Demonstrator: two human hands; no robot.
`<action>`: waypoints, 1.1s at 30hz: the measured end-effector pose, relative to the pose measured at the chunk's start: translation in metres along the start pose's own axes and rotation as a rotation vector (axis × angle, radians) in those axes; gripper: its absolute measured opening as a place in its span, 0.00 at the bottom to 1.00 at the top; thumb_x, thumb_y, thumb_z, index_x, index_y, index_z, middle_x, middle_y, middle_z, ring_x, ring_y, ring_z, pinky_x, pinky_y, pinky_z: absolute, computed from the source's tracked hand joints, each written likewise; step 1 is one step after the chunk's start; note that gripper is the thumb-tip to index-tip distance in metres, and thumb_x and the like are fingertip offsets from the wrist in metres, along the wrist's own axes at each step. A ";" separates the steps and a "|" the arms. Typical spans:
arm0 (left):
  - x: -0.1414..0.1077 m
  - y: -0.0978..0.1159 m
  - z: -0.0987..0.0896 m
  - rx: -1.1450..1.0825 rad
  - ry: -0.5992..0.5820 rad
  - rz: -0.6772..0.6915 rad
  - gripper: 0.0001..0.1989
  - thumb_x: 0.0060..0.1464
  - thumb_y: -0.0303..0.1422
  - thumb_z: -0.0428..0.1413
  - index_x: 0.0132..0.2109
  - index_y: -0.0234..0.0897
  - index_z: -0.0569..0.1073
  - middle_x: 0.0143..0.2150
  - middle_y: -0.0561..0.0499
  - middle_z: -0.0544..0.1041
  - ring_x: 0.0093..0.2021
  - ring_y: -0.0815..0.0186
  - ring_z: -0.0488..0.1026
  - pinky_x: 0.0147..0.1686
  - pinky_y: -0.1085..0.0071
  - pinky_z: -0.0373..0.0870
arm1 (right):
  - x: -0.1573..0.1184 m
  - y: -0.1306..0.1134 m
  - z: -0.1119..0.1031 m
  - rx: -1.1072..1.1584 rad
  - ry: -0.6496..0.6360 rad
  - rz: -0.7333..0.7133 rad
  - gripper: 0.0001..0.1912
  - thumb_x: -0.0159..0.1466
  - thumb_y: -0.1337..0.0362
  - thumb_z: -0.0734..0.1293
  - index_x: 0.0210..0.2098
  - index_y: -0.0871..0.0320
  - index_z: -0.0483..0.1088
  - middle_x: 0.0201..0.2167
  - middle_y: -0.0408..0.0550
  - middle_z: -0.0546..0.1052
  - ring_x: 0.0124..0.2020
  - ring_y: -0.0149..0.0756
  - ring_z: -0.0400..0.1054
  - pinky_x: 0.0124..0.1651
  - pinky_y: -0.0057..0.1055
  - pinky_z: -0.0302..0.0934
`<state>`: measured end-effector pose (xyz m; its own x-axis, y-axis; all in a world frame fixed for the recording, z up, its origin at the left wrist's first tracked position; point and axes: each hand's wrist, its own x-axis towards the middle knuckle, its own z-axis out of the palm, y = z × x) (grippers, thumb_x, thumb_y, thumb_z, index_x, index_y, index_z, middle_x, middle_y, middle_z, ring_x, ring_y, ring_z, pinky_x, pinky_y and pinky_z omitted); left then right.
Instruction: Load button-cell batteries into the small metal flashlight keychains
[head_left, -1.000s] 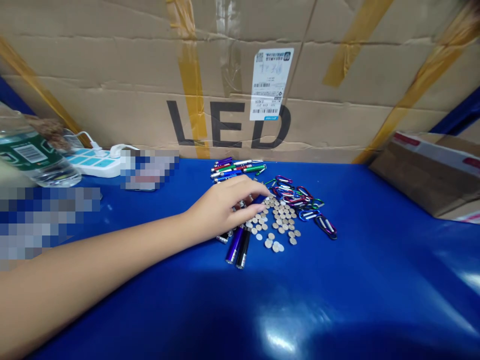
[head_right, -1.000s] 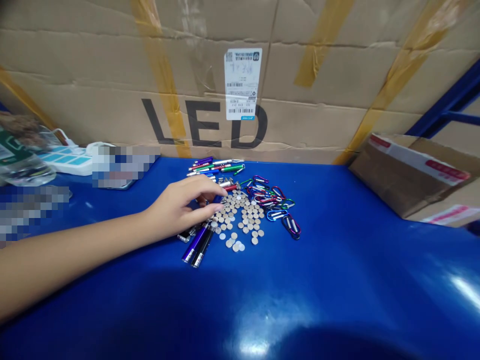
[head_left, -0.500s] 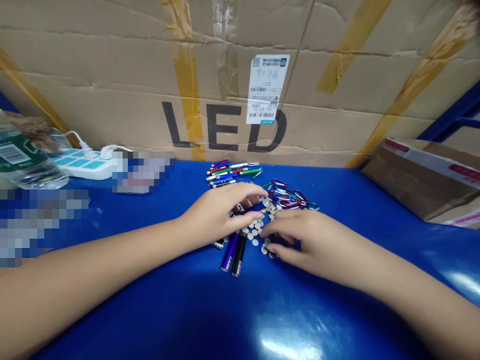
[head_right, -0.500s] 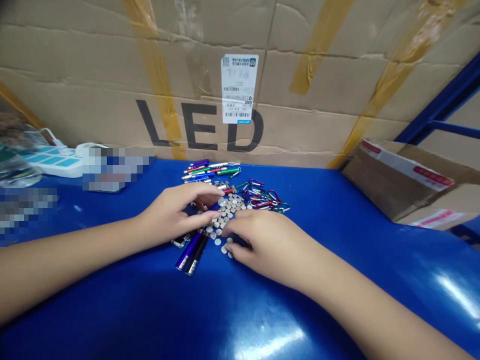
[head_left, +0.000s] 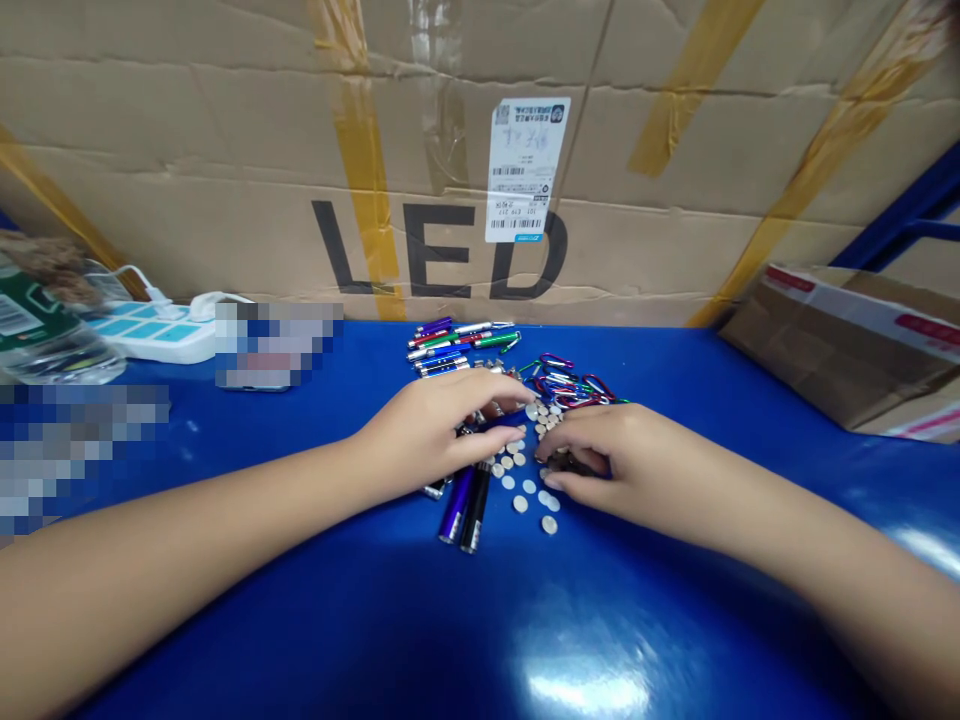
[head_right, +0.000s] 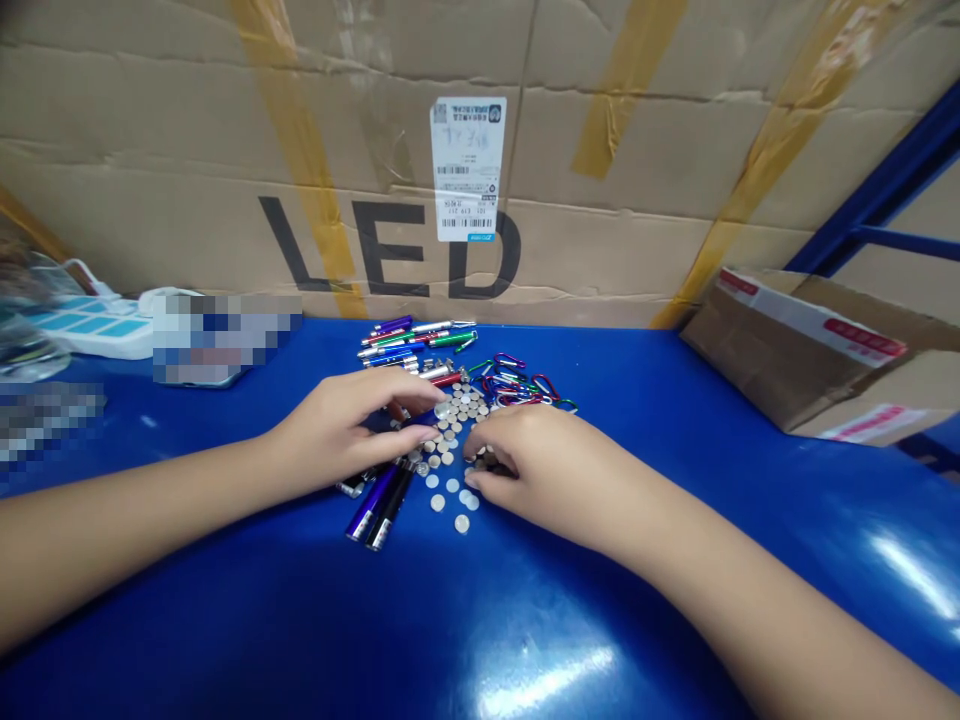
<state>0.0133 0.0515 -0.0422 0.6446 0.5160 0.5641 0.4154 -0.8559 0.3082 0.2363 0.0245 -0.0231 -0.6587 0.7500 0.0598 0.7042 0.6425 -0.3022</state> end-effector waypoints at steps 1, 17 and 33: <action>0.000 0.000 0.000 0.001 0.001 0.005 0.13 0.57 0.32 0.57 0.50 0.39 0.71 0.43 0.52 0.78 0.42 0.69 0.76 0.45 0.74 0.72 | 0.000 0.000 0.000 0.005 -0.005 -0.007 0.05 0.60 0.67 0.65 0.34 0.55 0.74 0.27 0.42 0.75 0.26 0.28 0.63 0.30 0.26 0.53; -0.001 0.002 0.000 0.006 -0.058 -0.018 0.14 0.56 0.32 0.58 0.49 0.37 0.71 0.45 0.53 0.78 0.44 0.70 0.76 0.45 0.77 0.70 | -0.001 -0.001 -0.005 0.128 0.152 0.004 0.05 0.59 0.66 0.65 0.33 0.57 0.74 0.18 0.37 0.66 0.20 0.26 0.57 0.25 0.24 0.51; 0.001 0.005 -0.001 -0.093 -0.064 -0.066 0.15 0.56 0.31 0.58 0.50 0.37 0.69 0.46 0.53 0.77 0.39 0.73 0.76 0.42 0.80 0.71 | 0.006 -0.008 0.003 0.216 0.504 -0.085 0.06 0.61 0.65 0.67 0.37 0.58 0.75 0.17 0.38 0.68 0.21 0.28 0.62 0.27 0.25 0.56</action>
<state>0.0153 0.0482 -0.0388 0.6586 0.5700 0.4913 0.3986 -0.8180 0.4147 0.2255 0.0235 -0.0234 -0.4650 0.7132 0.5246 0.5489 0.6971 -0.4612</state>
